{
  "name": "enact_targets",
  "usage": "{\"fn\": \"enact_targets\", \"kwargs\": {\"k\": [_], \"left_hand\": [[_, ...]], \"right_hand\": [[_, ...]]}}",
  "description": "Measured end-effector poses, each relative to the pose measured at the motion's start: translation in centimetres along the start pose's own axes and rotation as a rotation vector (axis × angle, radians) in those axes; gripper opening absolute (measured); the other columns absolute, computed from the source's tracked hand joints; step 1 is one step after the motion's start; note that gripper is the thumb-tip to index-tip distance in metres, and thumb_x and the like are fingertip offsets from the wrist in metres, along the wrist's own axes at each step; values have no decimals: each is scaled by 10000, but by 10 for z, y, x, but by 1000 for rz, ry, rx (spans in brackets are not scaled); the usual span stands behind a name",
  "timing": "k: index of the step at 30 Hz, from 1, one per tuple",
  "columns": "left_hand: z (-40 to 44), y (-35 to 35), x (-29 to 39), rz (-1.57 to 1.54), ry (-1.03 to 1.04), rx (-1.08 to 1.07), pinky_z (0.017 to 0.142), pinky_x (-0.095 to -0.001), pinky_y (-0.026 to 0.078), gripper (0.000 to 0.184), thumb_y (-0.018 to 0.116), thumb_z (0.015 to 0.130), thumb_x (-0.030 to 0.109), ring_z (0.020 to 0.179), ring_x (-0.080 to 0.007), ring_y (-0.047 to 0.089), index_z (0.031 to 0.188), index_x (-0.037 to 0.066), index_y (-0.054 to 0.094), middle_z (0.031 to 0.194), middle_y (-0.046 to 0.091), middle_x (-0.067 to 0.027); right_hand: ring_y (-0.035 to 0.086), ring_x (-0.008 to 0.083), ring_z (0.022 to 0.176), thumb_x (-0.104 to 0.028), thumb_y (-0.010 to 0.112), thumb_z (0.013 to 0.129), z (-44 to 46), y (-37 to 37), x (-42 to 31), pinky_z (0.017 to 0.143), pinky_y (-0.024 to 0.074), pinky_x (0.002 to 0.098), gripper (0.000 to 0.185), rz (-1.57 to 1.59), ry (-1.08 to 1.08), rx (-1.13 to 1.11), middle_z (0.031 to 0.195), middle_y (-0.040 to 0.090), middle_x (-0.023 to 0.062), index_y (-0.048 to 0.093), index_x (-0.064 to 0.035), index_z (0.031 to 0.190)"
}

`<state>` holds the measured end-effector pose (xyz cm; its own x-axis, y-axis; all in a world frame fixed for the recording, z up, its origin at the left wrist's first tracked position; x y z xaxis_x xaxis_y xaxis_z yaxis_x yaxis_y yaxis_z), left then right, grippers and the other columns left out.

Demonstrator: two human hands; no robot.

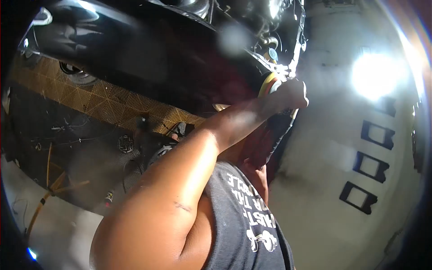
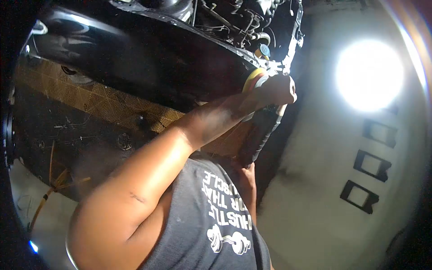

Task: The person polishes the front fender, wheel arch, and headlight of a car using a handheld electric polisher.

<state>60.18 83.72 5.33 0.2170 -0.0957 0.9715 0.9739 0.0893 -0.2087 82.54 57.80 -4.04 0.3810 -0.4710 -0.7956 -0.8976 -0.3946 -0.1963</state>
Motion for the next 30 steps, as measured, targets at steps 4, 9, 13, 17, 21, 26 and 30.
{"fn": "enact_targets", "kwargs": {"k": [4, 9, 13, 17, 21, 26, 30], "left_hand": [[-30, -53, 32, 57, 190, 222, 745, -390, 577, 211, 664, 740, 275, 770, -299, 724, 791, 103, 775, 817, 738, -124], [-59, -113, 63, -7, 238, 226, 808, -423, 570, 213, 647, 792, 240, 811, -353, 717, 853, 86, 780, 857, 733, -176], [-75, -159, 91, 22, 316, 289, 807, -406, 569, 227, 651, 794, 229, 817, -344, 724, 888, 66, 777, 858, 734, -181], [-94, -212, 96, -48, 302, 334, 769, -375, 567, 221, 669, 807, 202, 782, -292, 740, 909, 34, 770, 842, 745, -170], [-113, -222, 94, -70, 220, 342, 751, -350, 564, 212, 697, 826, 180, 770, -264, 746, 947, 19, 763, 840, 747, -178], [-111, -200, 91, -62, 337, 373, 744, -360, 564, 193, 715, 829, 151, 774, -269, 748, 950, 6, 755, 842, 743, -190], [-98, -174, 82, 7, 380, 376, 761, -360, 564, 217, 708, 822, 163, 814, -277, 749, 950, -7, 750, 872, 740, -208]], "right_hand": [[634, 143, 793, -78, 754, 755, -8, 9, -8, 738, 508, 295, 228, -24, -79, 14, 870, 682, 29, 682, -15, 962], [634, 157, 833, -53, 734, 757, -13, 21, -27, 794, 513, 315, 231, -47, -182, 15, 895, 678, 37, 664, 17, 966], [634, 168, 865, -32, 717, 759, -13, 27, -43, 839, 518, 330, 233, -24, -304, 3, 915, 676, 42, 650, 43, 969], [648, 147, 823, -45, 718, 739, -27, 86, -93, 772, 522, 320, 225, -279, -165, -136, 910, 713, 63, 686, 43, 943], [643, 121, 793, -53, 729, 732, -33, 90, -102, 720, 519, 312, 208, -270, -222, -157, 880, 716, 54, 702, 36, 918], [626, 111, 743, -48, 717, 730, -34, 77, -98, 667, 502, 299, 191, -186, -243, -105, 840, 708, 37, 706, 24, 907], [599, 90, 697, -60, 725, 721, -24, 59, -83, 628, 486, 291, 198, -193, -191, -14, 812, 687, 14, 699, 13, 903]]}}
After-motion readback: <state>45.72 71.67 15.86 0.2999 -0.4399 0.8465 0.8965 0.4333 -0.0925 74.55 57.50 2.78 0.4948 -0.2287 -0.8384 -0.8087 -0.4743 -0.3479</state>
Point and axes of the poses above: each hand's wrist, its own z-axis towards the middle knuckle, its own y-axis out of the palm, x = y × z, the point moved 9 cm from there along z, towards the middle knuckle
